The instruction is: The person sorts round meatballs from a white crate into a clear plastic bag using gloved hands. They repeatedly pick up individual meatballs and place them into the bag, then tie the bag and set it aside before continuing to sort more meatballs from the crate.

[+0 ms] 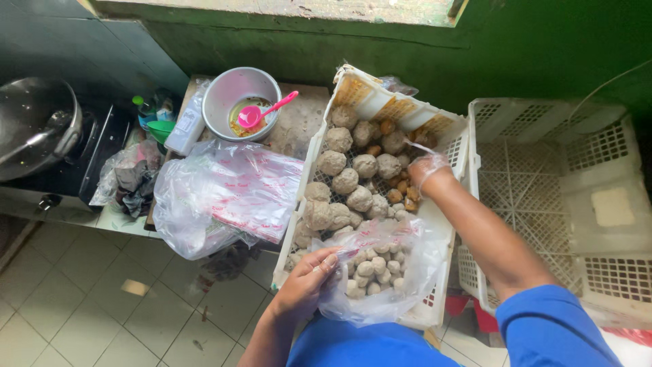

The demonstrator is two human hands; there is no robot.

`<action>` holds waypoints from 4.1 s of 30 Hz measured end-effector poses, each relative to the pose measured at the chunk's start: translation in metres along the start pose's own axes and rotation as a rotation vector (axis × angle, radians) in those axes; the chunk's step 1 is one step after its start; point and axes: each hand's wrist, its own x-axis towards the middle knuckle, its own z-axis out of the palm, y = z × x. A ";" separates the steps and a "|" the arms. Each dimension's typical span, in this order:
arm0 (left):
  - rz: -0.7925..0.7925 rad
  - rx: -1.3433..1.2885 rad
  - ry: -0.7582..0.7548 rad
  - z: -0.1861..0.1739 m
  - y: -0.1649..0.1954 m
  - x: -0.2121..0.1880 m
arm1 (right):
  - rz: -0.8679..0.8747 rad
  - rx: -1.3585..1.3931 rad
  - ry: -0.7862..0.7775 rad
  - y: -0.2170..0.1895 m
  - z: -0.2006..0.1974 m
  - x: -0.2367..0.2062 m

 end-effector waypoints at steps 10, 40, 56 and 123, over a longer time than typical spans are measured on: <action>0.046 0.017 -0.066 -0.005 -0.001 0.000 | -0.042 0.030 -0.191 0.004 -0.006 0.019; 0.113 0.192 -0.291 -0.016 0.000 0.004 | 0.100 -0.064 0.081 0.003 0.014 0.038; 0.083 0.232 -0.279 -0.009 0.006 -0.003 | 0.150 0.024 0.023 -0.003 0.003 0.043; 0.002 0.057 -0.135 -0.006 0.004 0.042 | -0.100 1.226 0.111 0.116 0.027 0.088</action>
